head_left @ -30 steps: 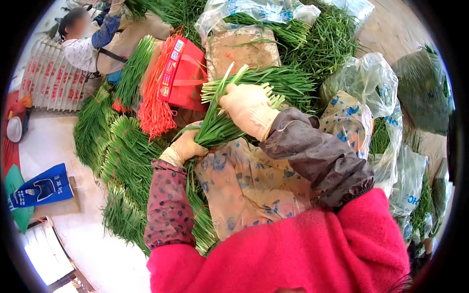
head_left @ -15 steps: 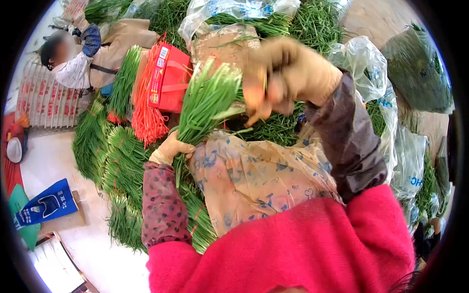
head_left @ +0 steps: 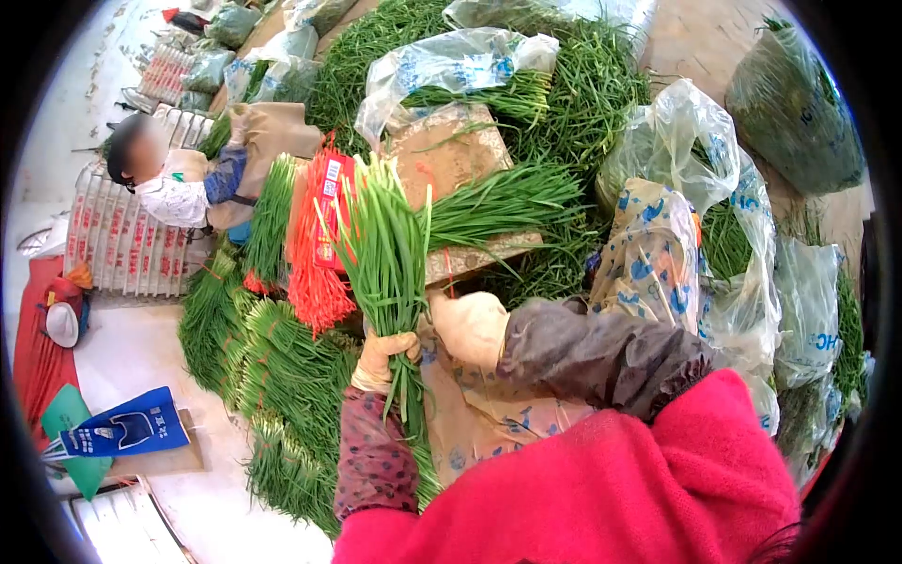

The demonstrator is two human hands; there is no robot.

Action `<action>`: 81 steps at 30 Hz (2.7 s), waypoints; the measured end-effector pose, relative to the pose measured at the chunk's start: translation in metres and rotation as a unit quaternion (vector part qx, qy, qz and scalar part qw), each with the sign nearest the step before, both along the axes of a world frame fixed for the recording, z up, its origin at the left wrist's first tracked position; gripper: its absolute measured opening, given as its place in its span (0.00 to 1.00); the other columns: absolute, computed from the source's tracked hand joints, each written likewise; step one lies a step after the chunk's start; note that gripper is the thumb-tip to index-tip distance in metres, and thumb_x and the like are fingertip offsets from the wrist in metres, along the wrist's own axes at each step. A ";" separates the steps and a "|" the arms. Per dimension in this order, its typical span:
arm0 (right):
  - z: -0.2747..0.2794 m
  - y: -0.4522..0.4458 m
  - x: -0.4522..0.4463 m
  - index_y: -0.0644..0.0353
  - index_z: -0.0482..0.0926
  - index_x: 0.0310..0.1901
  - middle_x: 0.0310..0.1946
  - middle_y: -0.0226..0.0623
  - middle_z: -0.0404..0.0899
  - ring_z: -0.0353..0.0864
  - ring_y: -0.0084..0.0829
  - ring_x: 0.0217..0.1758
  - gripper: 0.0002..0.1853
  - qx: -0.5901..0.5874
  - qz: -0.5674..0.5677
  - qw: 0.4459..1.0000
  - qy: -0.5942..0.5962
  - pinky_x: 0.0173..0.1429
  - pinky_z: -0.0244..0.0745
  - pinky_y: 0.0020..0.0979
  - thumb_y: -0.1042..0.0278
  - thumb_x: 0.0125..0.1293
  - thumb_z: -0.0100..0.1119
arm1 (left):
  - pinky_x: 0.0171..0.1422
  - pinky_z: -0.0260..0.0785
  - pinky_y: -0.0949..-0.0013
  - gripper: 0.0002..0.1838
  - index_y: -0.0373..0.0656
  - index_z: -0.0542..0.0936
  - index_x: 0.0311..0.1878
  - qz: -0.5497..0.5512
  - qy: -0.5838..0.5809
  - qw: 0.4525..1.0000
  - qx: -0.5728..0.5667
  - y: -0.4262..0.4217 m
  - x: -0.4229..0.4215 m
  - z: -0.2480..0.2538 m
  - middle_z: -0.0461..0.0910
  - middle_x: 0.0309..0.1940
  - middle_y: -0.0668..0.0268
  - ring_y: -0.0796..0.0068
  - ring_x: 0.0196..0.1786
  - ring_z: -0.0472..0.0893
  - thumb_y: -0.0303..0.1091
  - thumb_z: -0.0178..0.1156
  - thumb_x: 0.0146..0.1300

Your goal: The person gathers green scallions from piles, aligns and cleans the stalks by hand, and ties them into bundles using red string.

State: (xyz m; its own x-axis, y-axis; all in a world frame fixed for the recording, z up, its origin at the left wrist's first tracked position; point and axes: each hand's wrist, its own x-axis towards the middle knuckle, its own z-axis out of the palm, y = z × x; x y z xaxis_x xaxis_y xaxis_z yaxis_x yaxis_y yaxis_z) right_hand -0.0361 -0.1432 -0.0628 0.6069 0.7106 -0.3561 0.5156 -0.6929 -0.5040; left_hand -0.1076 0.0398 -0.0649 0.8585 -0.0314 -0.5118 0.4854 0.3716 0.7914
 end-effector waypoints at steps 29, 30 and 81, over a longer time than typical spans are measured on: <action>-0.059 -0.050 0.045 0.52 0.63 0.65 0.61 0.48 0.69 0.65 0.49 0.65 0.46 0.476 -0.190 0.387 0.766 0.68 0.57 0.61 0.24 0.54 0.51 | 0.24 0.60 0.68 0.23 0.31 0.73 0.49 -0.060 -0.029 0.997 -0.029 -0.048 -0.061 0.024 0.77 0.33 0.61 0.77 0.18 0.66 0.31 0.67 0.53; -0.052 -0.046 0.041 0.51 0.62 0.67 0.64 0.47 0.66 0.62 0.47 0.68 0.46 0.501 -0.175 0.344 0.774 0.69 0.54 0.61 0.23 0.56 0.48 | 0.24 0.63 0.68 0.25 0.31 0.73 0.52 -0.041 -0.007 0.998 0.048 -0.053 -0.065 0.027 0.78 0.38 0.59 0.77 0.20 0.69 0.30 0.68 0.52; 0.024 -0.121 -0.004 0.64 0.77 0.49 0.35 0.34 0.81 0.81 0.25 0.40 0.19 0.550 -0.253 0.602 0.521 0.49 0.77 0.28 0.78 0.54 0.67 | 0.64 0.63 0.66 0.38 0.34 0.68 0.65 -0.362 -0.069 0.927 0.076 -0.116 -0.018 -0.003 0.76 0.54 0.56 0.67 0.59 0.72 0.62 0.50 0.67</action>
State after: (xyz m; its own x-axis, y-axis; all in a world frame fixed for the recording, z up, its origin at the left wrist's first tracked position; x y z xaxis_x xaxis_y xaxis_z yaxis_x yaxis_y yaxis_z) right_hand -0.0404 -0.2646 -0.0392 0.6989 0.6826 -0.2137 -0.6142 0.4196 -0.6684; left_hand -0.1255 -0.0766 -0.0681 0.6982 -0.5613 -0.4445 0.4544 -0.1323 0.8809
